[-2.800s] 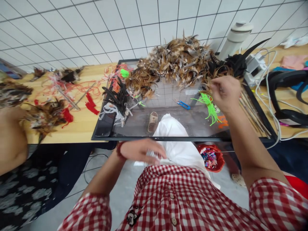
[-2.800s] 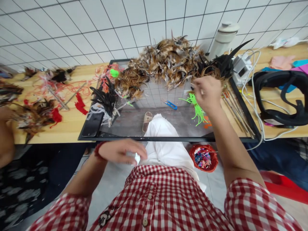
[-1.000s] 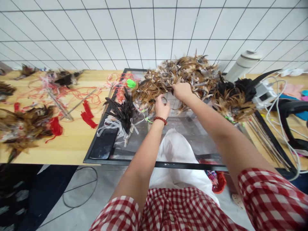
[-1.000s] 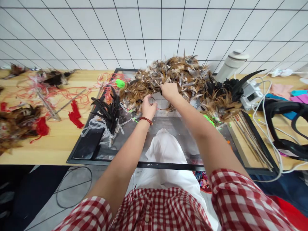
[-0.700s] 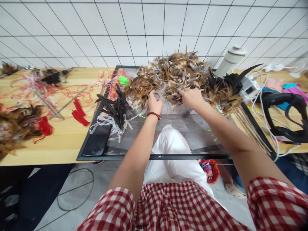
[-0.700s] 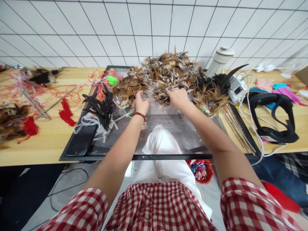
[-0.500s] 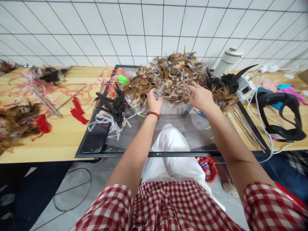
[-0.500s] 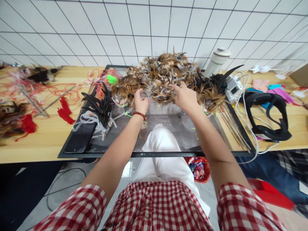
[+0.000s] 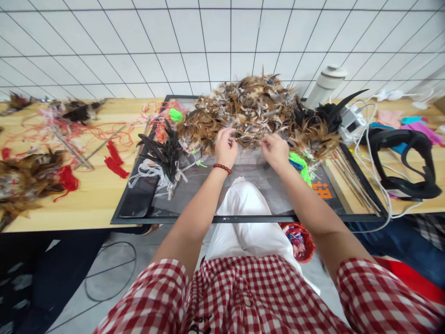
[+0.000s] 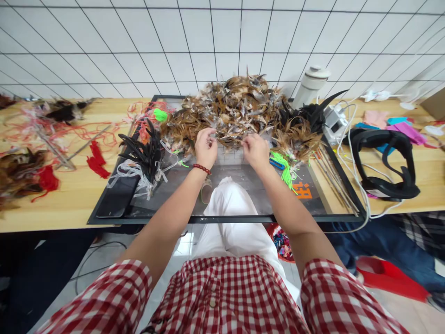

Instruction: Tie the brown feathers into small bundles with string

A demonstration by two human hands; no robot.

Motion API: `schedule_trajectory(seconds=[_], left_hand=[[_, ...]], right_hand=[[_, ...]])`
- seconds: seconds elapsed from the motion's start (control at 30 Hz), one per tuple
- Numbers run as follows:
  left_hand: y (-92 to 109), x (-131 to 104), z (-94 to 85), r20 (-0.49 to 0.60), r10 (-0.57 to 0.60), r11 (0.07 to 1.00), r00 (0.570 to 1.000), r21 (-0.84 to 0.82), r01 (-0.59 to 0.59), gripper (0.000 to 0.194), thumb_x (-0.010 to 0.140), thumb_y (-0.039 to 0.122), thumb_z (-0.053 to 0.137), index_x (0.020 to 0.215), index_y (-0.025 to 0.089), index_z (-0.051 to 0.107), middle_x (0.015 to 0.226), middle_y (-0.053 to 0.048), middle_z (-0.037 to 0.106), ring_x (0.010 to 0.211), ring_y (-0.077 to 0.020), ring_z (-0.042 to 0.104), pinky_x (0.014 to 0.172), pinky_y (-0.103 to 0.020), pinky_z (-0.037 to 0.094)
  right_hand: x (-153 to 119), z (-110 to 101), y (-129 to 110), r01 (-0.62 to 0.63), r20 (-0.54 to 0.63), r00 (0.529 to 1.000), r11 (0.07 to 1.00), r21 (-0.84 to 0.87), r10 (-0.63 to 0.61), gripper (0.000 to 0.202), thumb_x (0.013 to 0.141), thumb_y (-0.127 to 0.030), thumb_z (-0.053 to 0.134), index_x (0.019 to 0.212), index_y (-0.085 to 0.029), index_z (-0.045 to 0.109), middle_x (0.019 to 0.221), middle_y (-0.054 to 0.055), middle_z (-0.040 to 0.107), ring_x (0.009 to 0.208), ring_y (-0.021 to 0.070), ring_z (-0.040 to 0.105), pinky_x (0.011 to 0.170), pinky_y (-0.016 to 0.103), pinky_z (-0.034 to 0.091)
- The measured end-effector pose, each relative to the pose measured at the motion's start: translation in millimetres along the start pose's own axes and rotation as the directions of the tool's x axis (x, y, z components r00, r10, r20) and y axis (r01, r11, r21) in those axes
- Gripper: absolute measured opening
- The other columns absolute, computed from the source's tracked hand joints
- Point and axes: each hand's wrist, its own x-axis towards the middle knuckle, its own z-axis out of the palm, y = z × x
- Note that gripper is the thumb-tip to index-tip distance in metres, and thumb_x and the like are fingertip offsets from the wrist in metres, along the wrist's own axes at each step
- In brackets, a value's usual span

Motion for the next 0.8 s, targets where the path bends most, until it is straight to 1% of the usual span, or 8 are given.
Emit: schedule_trajectory(seconds=[0.07,0.13,0.2,0.3,0.4,0.5,0.63,0.8], left_hand=[[9.3,-3.8,0.4,0.026,0.008,1.0,1.0,-0.02,-0.007,0.034,0.08,0.001,0.053,0.099,0.018,0.076,0.114,-0.01,0.074,0.102,-0.0177,0.07,0.08,-0.026,0.056],[17.0,-7.7,1.4,0.065,0.001,0.997,0.998,-0.072,0.004,0.024,0.082,0.007,0.059,0.092,0.018,0.078,0.104,-0.008,0.077,0.091,-0.0164,0.07,0.075,-0.026,0.055],[21.8,-11.5,3.9,0.11,-0.033,0.987,0.993,-0.152,0.05,0.014,0.083,0.014,0.066,0.089,0.017,0.079,0.099,-0.008,0.078,0.088,-0.0161,0.07,0.074,-0.026,0.054],[24.5,-16.7,9.8,0.192,-0.145,0.933,0.971,-0.3,0.198,0.011,0.082,0.022,0.074,0.09,0.018,0.081,0.099,-0.009,0.08,0.088,-0.0157,0.071,0.081,-0.028,0.056],[26.0,-20.1,13.5,0.264,-0.272,0.831,0.925,-0.42,0.365,0.016,0.079,0.026,0.08,0.092,0.019,0.081,0.098,-0.007,0.081,0.084,-0.0142,0.07,0.081,-0.028,0.057],[30.1,-20.4,11.8,0.292,-0.355,0.754,0.888,-0.473,0.457,0.015,0.073,0.026,0.085,0.085,0.018,0.08,0.092,-0.005,0.08,0.078,-0.0125,0.067,0.069,-0.023,0.053],[37.4,-16.5,4.7,0.321,-0.48,0.629,0.816,-0.522,0.576,0.011,0.074,0.024,0.084,0.074,0.016,0.076,0.08,-0.004,0.076,0.07,-0.0092,0.063,0.06,-0.02,0.046],[42.4,-13.3,1.0,0.291,-0.548,0.575,0.784,-0.55,0.606,0.008,0.08,0.018,0.077,0.072,0.016,0.073,0.074,-0.001,0.073,0.067,-0.007,0.06,0.06,-0.018,0.044]], right_hand=[[1.0,6.2,4.7,-0.118,-0.06,0.987,0.932,0.343,0.147,0.02,0.086,-0.035,0.062,0.082,-0.018,0.072,0.08,0.005,0.066,0.077,0.0189,0.057,0.076,0.033,0.041],[1.2,11.0,3.4,-0.169,-0.031,0.969,0.751,0.639,0.245,0.028,0.08,-0.046,0.067,0.078,-0.019,0.069,0.07,0.0,0.059,0.067,0.0146,0.051,0.07,0.03,0.042],[0.4,13.4,-2.4,-0.188,0.025,0.96,0.577,0.795,0.279,0.039,0.072,-0.057,0.074,0.078,-0.019,0.068,0.065,-0.004,0.055,0.061,0.0111,0.044,0.065,0.028,0.04],[-2.6,12.6,-13.6,-0.213,0.102,0.962,0.46,0.862,0.253,0.05,0.063,-0.065,0.082,0.079,-0.019,0.07,0.063,-0.005,0.055,0.057,0.0084,0.039,0.06,0.026,0.039],[-7.0,11.9,-22.2,-0.195,0.13,0.977,0.461,0.866,0.17,0.054,0.063,-0.07,0.084,0.08,-0.02,0.072,0.067,-0.003,0.062,0.061,0.0104,0.048,0.066,0.028,0.045],[-11.0,16.2,-25.8,-0.165,0.143,0.986,0.498,0.852,0.082,0.053,0.065,-0.07,0.083,0.078,-0.02,0.074,0.077,0.001,0.071,0.073,0.0142,0.059,0.078,0.032,0.05],[-13.1,24.9,-23.1,-0.173,0.18,0.983,0.564,0.808,0.044,0.055,0.065,-0.071,0.082,0.08,-0.019,0.074,0.079,0.002,0.071,0.073,0.0153,0.058,0.076,0.033,0.05],[-13.3,26.4,-17.8,-0.151,0.135,0.988,0.623,0.767,0.073,0.054,0.073,-0.071,0.076,0.088,-0.02,0.073,0.081,0.002,0.072,0.075,0.0161,0.059,0.076,0.033,0.05]])
